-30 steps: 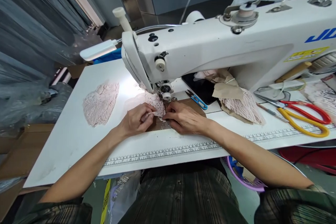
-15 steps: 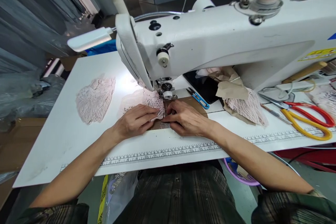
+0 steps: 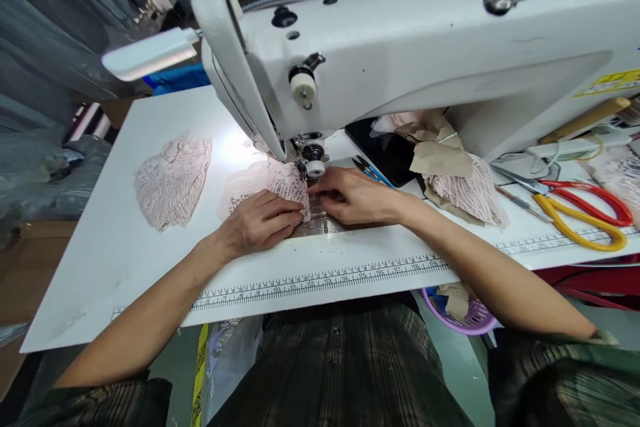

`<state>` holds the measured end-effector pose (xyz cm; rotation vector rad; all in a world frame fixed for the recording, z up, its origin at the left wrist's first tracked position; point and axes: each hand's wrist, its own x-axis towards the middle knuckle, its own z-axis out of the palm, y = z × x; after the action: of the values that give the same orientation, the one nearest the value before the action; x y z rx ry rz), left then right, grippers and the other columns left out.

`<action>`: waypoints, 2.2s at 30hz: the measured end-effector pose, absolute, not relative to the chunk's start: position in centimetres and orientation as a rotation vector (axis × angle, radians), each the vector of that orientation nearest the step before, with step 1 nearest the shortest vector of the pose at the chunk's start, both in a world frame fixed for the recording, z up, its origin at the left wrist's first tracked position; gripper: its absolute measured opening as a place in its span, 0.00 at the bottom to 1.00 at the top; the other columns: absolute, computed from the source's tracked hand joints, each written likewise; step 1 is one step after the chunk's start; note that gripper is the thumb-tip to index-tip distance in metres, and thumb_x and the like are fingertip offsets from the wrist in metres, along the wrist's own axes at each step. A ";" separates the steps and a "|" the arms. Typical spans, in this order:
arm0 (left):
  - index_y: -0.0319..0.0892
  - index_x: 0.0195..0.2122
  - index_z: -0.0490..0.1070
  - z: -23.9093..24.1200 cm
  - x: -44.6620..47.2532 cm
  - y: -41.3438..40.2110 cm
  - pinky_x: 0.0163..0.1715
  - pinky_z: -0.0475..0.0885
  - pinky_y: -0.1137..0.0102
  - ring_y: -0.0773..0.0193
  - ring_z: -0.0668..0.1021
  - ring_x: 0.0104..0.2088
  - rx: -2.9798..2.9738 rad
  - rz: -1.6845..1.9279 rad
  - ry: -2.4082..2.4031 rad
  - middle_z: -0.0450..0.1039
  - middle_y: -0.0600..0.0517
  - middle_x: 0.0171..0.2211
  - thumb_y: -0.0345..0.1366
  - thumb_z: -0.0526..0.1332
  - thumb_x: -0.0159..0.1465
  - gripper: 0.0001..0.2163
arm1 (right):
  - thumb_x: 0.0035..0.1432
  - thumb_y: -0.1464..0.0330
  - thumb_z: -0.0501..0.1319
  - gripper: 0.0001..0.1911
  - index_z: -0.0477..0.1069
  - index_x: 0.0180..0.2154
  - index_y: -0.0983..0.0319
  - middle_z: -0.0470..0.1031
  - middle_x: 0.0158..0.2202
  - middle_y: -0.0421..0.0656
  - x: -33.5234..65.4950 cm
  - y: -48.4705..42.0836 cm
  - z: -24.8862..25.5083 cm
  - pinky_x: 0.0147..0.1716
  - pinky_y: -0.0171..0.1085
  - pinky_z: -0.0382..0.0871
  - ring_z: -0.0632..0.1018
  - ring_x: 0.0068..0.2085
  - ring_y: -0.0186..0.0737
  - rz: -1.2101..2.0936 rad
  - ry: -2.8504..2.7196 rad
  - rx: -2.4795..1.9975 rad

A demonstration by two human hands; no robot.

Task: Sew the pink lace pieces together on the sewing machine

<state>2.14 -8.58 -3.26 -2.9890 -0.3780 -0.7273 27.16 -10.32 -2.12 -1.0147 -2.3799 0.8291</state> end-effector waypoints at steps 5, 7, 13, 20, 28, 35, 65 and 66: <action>0.40 0.38 0.73 -3.3 2.2 -8.6 0.34 0.73 0.66 0.65 0.78 0.34 -2.930 -0.743 -0.383 0.78 0.49 0.39 0.29 0.60 0.65 0.03 | 0.62 0.71 0.55 0.20 0.72 0.54 0.62 0.73 0.46 0.49 27.0 -10.2 -3.8 0.44 0.41 0.70 0.75 0.41 0.42 0.651 -2.342 -1.080; 0.40 0.38 0.73 -3.4 2.2 -8.6 0.34 0.72 0.66 0.65 0.78 0.34 -2.923 -0.751 -0.385 0.78 0.50 0.38 0.29 0.60 0.64 0.04 | 0.62 0.70 0.55 0.20 0.71 0.55 0.61 0.72 0.49 0.49 26.8 -10.6 -4.2 0.44 0.42 0.70 0.75 0.42 0.43 0.579 -2.353 -1.099; 0.39 0.38 0.72 -3.5 2.2 -8.5 0.34 0.71 0.67 0.64 0.77 0.33 -2.939 -0.757 -0.369 0.78 0.49 0.37 0.27 0.60 0.64 0.04 | 0.63 0.69 0.55 0.21 0.70 0.57 0.60 0.70 0.49 0.50 26.3 -11.3 -4.1 0.40 0.41 0.70 0.74 0.41 0.44 0.358 -2.439 -1.152; 0.40 0.38 0.73 -3.0 2.2 -9.0 0.38 0.71 0.64 0.64 0.77 0.34 -2.977 -0.677 -0.411 0.78 0.49 0.38 0.29 0.59 0.64 0.04 | 0.64 0.70 0.54 0.20 0.71 0.56 0.61 0.69 0.48 0.50 26.2 -11.4 -4.4 0.41 0.40 0.69 0.73 0.41 0.42 0.323 -2.439 -1.135; 0.38 0.39 0.74 -2.2 2.4 -10.4 0.47 0.68 0.54 0.56 0.76 0.39 -2.997 -0.579 -0.534 0.77 0.45 0.38 0.36 0.58 0.63 0.09 | 0.62 0.71 0.55 0.19 0.74 0.53 0.57 0.68 0.46 0.50 26.2 -11.5 -4.5 0.42 0.42 0.70 0.72 0.43 0.43 0.278 -2.470 -1.068; 0.39 0.35 0.76 -1.9 2.5 -8.2 0.45 0.69 0.57 0.59 0.75 0.33 -3.127 -0.574 -0.404 0.76 0.48 0.33 0.41 0.58 0.62 0.11 | 0.62 0.70 0.55 0.20 0.73 0.54 0.56 0.68 0.46 0.49 26.1 -11.7 -4.4 0.40 0.41 0.69 0.72 0.41 0.42 0.261 -2.477 -1.115; 0.34 0.47 0.72 -3.1 2.2 -9.0 0.56 0.65 0.47 0.50 0.76 0.45 -2.990 -0.552 -0.652 0.74 0.40 0.47 0.42 0.57 0.64 0.17 | 0.68 0.63 0.48 0.23 0.63 0.62 0.59 0.69 0.49 0.55 24.9 -11.7 -3.6 0.28 0.36 0.61 0.72 0.32 0.40 0.083 -2.618 -1.487; 0.34 0.48 0.72 -3.1 2.2 -8.9 0.56 0.64 0.46 0.50 0.76 0.46 -2.985 -0.551 -0.653 0.74 0.40 0.47 0.42 0.57 0.65 0.17 | 0.68 0.63 0.48 0.23 0.63 0.62 0.58 0.68 0.49 0.55 24.9 -11.7 -3.6 0.28 0.36 0.61 0.72 0.32 0.40 0.087 -2.615 -1.490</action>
<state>2.15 -8.92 -3.14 -2.9853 -0.6532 -0.5507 24.94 -11.74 -3.64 -1.4903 -2.6149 0.0866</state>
